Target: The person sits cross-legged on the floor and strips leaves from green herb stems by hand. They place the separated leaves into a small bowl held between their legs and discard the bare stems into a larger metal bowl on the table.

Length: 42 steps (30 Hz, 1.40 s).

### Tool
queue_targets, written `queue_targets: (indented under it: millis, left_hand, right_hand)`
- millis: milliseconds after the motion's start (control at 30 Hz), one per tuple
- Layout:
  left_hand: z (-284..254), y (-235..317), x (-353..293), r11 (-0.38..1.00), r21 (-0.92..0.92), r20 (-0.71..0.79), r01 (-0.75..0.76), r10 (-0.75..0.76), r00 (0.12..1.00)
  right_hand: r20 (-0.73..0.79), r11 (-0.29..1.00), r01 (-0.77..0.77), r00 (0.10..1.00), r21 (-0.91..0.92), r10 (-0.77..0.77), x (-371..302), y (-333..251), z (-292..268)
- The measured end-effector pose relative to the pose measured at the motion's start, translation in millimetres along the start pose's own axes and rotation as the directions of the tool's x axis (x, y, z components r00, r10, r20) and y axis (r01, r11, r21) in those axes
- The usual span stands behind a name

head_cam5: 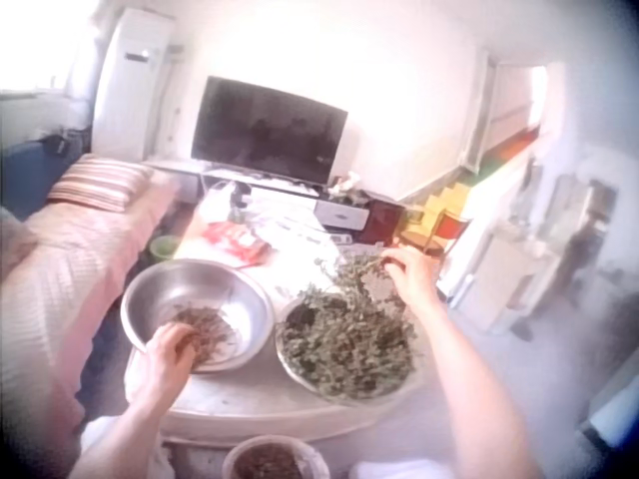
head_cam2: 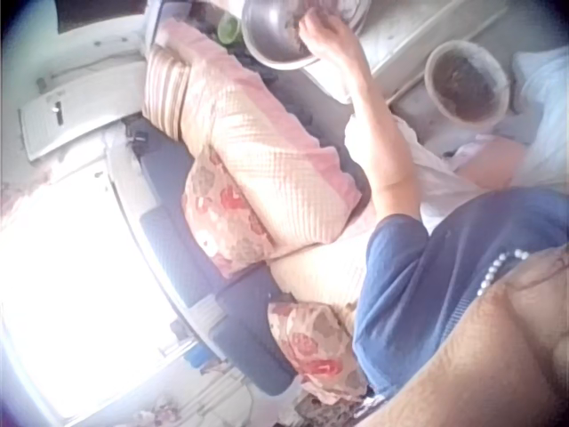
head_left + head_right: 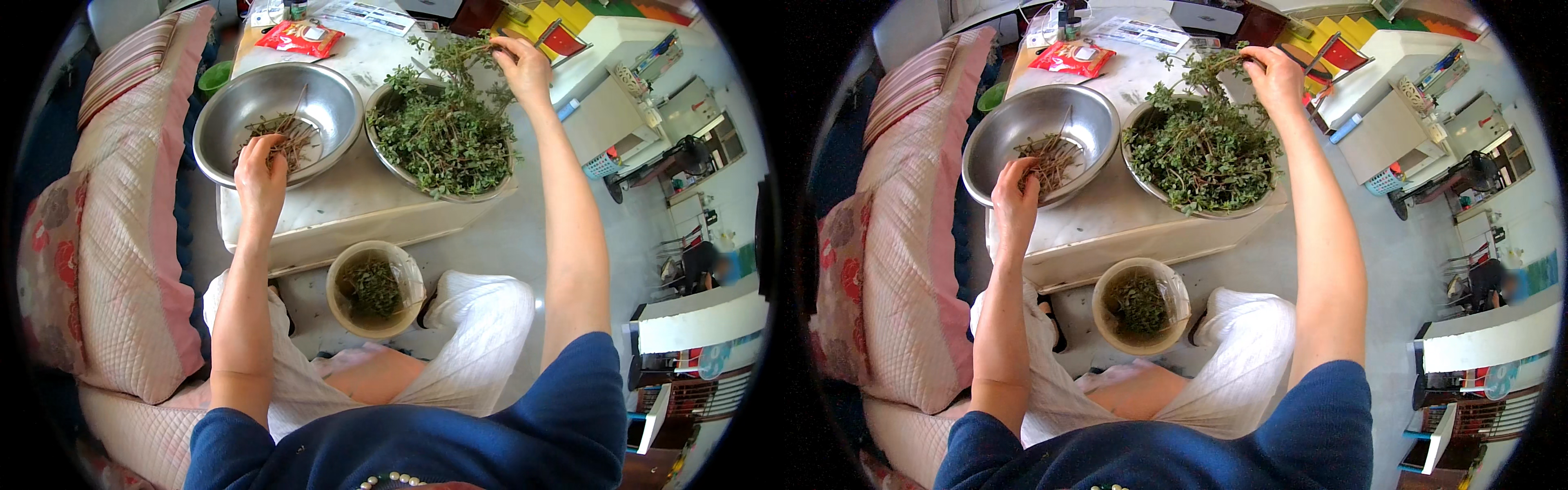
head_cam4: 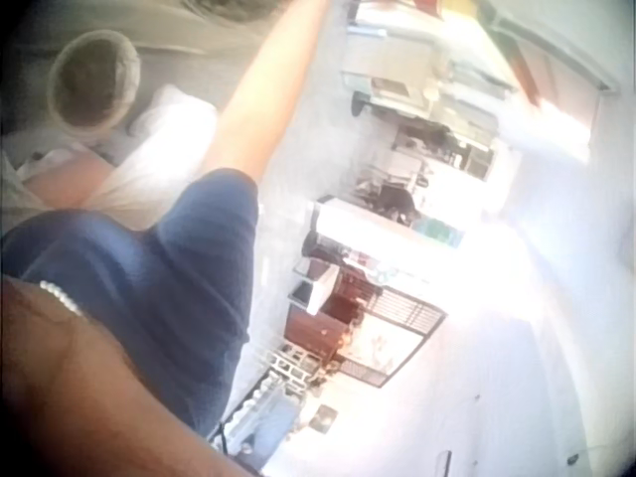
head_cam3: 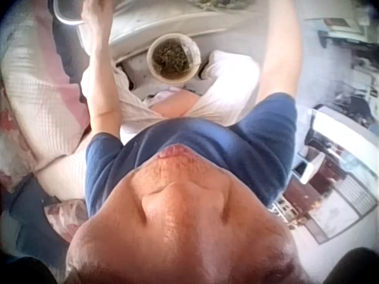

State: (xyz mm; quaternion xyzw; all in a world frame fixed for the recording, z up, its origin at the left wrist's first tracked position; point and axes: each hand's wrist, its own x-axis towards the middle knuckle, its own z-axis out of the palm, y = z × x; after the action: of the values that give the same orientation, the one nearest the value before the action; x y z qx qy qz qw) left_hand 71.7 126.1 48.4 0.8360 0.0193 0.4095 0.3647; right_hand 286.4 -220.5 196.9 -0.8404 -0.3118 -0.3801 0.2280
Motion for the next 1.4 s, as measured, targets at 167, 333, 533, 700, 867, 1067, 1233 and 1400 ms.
queue_targets:
  millis: [167,333,533,700,867,1067,1233,1400]
  left_hand:
    - [16.3,32.5,-2.8,0.990,-0.020,-0.036,-0.141,0.140,0.990]
    - [67.4,121.7,9.9,0.848,-0.143,0.017,-0.511,0.518,0.855]
    - [125.7,148.1,51.6,0.834,0.200,0.184,-0.515,0.484,0.855]
    - [140.6,131.0,42.1,0.874,0.106,0.374,-0.475,0.407,0.833]
    - [149.4,108.7,21.3,0.887,0.071,0.396,-0.456,0.395,0.829]
    - [154.7,94.7,16.8,0.909,0.103,0.529,-0.405,0.295,0.796]
    - [139.9,152.5,39.2,0.840,0.118,0.367,-0.530,0.459,0.809]
    - [171.9,179.4,48.8,0.759,0.143,0.437,-0.635,0.527,0.729]
  right_hand:
    - [0.195,0.993,0.046,0.980,-0.109,-0.024,-16.2,-10.8,-12.5]
    - [0.255,0.999,0.044,0.966,-0.021,-0.037,-9.2,-33.9,-32.8]
    - [0.189,0.994,0.076,0.978,0.075,-0.089,8.7,-47.5,-55.2]
    - [0.197,0.924,-0.176,0.974,0.341,0.112,18.1,-20.8,-70.7]
    - [0.065,0.899,-0.116,0.993,0.423,0.098,30.3,-19.1,-70.6]
    - [0.004,0.741,-0.203,0.965,0.640,0.261,55.5,-4.9,-79.1]
    - [0.115,0.575,-0.344,0.911,0.742,0.396,53.6,-45.9,-97.8]
    - [0.035,0.529,-0.232,0.934,0.816,0.356,62.1,-58.2,-122.2]
